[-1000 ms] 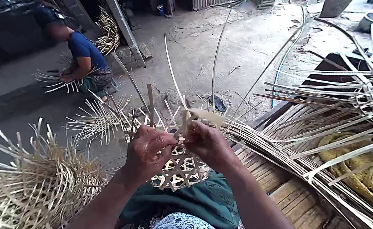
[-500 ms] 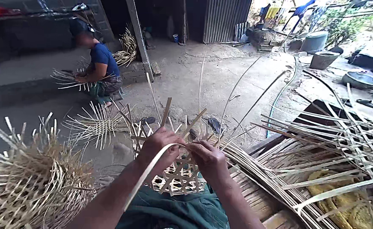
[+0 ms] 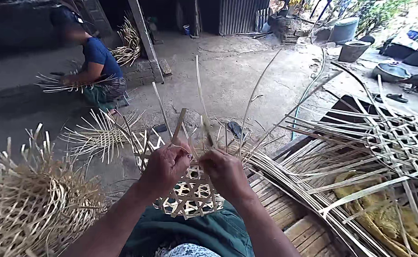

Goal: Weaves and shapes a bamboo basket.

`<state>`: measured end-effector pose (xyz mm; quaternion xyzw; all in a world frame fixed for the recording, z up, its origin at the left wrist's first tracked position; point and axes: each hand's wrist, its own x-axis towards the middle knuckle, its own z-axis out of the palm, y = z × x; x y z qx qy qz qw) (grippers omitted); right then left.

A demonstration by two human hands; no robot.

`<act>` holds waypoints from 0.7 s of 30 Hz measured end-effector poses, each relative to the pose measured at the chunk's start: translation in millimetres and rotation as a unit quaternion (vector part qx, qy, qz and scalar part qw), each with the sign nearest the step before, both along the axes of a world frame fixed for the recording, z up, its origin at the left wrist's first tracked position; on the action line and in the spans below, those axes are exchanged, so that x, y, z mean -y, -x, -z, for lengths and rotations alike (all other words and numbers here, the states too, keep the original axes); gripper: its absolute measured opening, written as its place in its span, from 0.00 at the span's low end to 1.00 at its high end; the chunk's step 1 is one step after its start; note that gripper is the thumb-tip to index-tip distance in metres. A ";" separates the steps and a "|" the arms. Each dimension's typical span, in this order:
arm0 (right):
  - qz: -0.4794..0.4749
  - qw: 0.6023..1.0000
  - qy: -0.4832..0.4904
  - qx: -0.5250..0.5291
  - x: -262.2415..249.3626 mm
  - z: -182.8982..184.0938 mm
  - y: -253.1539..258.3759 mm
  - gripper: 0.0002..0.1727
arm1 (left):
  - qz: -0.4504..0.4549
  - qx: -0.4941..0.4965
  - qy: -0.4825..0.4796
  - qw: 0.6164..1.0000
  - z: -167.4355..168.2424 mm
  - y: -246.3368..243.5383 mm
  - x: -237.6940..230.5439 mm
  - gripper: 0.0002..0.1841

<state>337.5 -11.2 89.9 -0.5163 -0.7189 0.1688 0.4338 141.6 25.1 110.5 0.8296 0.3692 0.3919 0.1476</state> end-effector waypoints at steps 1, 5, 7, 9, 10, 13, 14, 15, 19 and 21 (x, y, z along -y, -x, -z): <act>0.015 0.999 0.031 0.017 0.4 -3.7 0.5 0.09 | 0.011 0.002 -0.038 0.999 5.1 -1.0 0.9 0.12; 0.043 0.997 0.024 0.053 0.1 -0.2 4.4 0.11 | -0.020 -0.066 -0.125 0.990 9.9 -5.8 0.9 0.16; 0.052 0.996 -0.069 0.035 0.6 10.5 7.8 0.10 | -0.036 -0.081 -0.135 0.987 4.9 -5.5 0.6 0.15; 0.053 0.984 -0.170 -0.016 3.0 18.4 11.5 0.10 | -0.038 -0.074 -0.146 0.986 -0.2 -2.0 1.7 0.14; 0.046 0.975 -0.215 -0.041 5.0 21.4 12.1 0.12 | -0.035 -0.069 -0.148 0.986 -2.1 1.0 2.4 0.14; -0.010 0.953 -0.285 -0.105 19.7 32.5 4.3 0.11 | -0.029 -0.069 -0.136 0.988 -1.4 13.8 6.5 0.15; -0.022 0.951 -0.285 -0.122 25.1 39.3 -1.1 0.10 | -0.030 -0.069 -0.135 0.988 -0.7 19.0 8.0 0.16; -0.021 0.952 -0.276 -0.131 30.2 48.3 -7.9 0.11 | -0.034 -0.066 -0.135 0.988 0.1 25.2 9.5 0.16; 0.134 0.983 -0.127 -0.019 50.5 103.3 -52.5 0.12 | -0.064 -0.046 -0.103 0.992 5.7 57.7 16.5 0.18; 0.188 0.978 0.060 0.072 67.5 132.6 -83.0 0.13 | -0.080 -0.039 -0.080 0.993 9.3 75.6 21.1 0.19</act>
